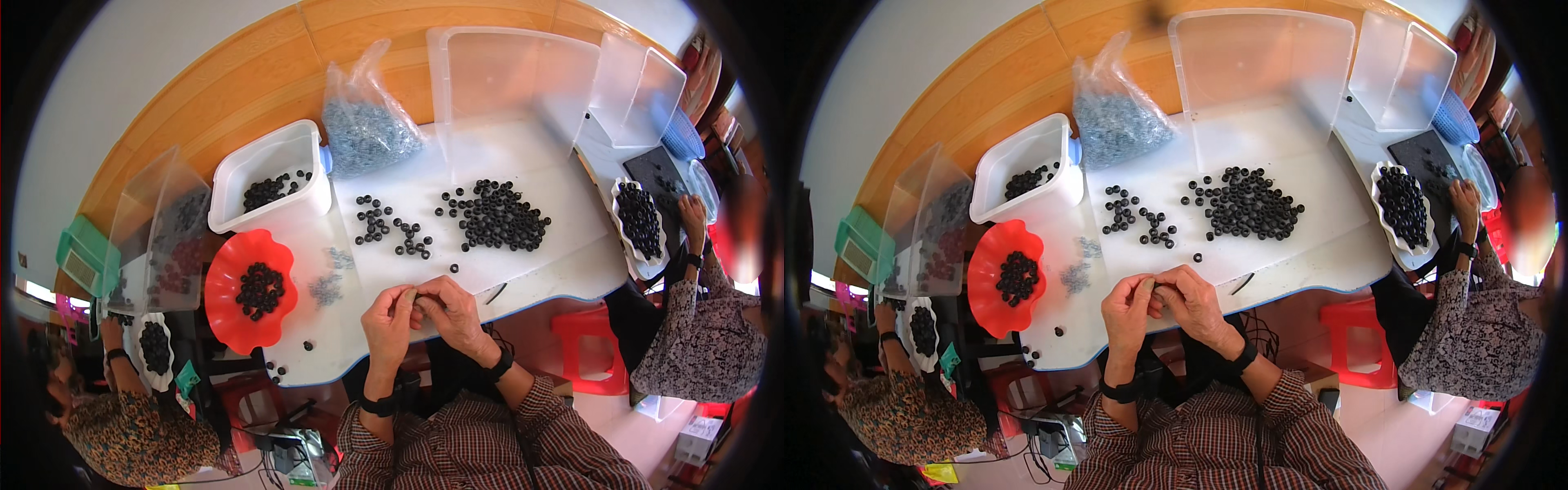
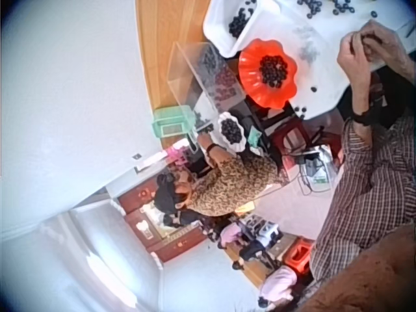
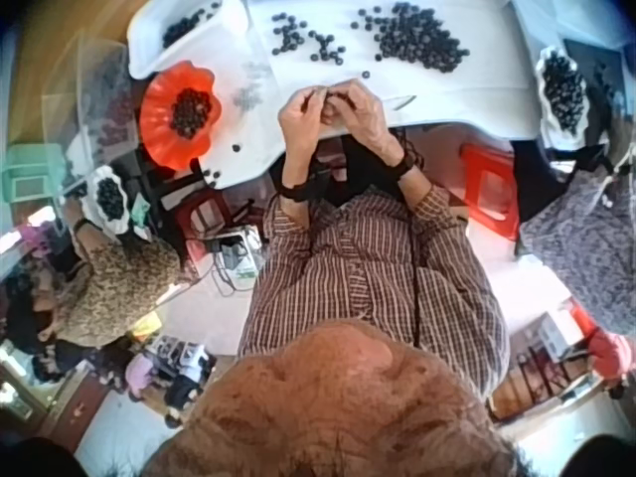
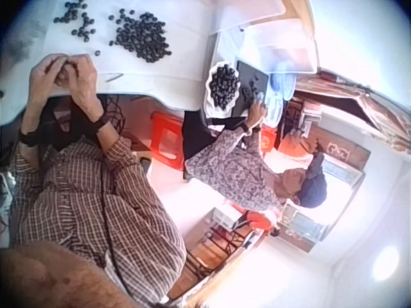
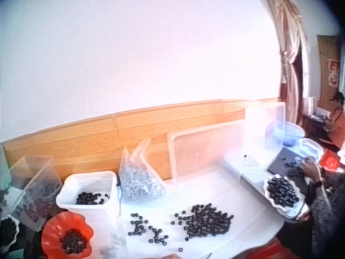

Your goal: Picking up small black objects, inspecting them, and sorting them into different containers on a table.

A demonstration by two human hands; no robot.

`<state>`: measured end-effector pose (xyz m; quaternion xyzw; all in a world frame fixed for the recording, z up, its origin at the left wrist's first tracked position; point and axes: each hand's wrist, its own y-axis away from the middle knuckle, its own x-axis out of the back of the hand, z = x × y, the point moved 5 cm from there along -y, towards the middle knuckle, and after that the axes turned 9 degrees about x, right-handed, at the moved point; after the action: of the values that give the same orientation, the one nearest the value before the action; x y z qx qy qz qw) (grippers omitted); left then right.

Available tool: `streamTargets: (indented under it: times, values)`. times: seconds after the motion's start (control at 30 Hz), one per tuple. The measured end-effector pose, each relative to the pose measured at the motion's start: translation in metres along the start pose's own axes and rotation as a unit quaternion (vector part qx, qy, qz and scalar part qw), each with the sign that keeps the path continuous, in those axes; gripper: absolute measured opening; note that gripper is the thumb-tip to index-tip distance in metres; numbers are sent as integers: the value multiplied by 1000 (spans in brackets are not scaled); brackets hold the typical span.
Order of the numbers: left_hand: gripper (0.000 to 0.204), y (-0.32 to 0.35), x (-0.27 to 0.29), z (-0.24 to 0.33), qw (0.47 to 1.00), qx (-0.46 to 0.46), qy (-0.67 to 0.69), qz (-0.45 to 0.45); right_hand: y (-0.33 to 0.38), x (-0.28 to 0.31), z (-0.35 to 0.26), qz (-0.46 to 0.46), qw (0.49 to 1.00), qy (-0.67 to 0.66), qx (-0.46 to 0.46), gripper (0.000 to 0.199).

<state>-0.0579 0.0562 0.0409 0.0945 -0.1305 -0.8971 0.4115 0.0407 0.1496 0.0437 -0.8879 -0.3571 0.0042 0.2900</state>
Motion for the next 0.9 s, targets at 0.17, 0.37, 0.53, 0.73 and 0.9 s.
streamTargets:
  times: [0.17, 0.37, 0.53, 0.73, 0.9]
  values:
    - [17, 0, 2, -3, 1000, -18, 16, -15, -2, 0, -5, 3, 1000, -1, -22, 16]
    - [16, -2, 2, -6, 1000, -21, -6, -5, -1, 0, -4, -3, 1000, 4, 12, 16]
    - [16, 1, 1, -3, 995, -70, -61, 20, 0, 1, -2, -6, 1000, -8, -2, 19]
    - [17, 1, -2, -2, 987, -109, -113, 44, 0, 4, -3, -10, 1000, -22, -5, 20]
    - [16, 1, -2, -6, 976, -143, -145, 76, 0, 3, -3, -14, 999, -30, -28, 19]
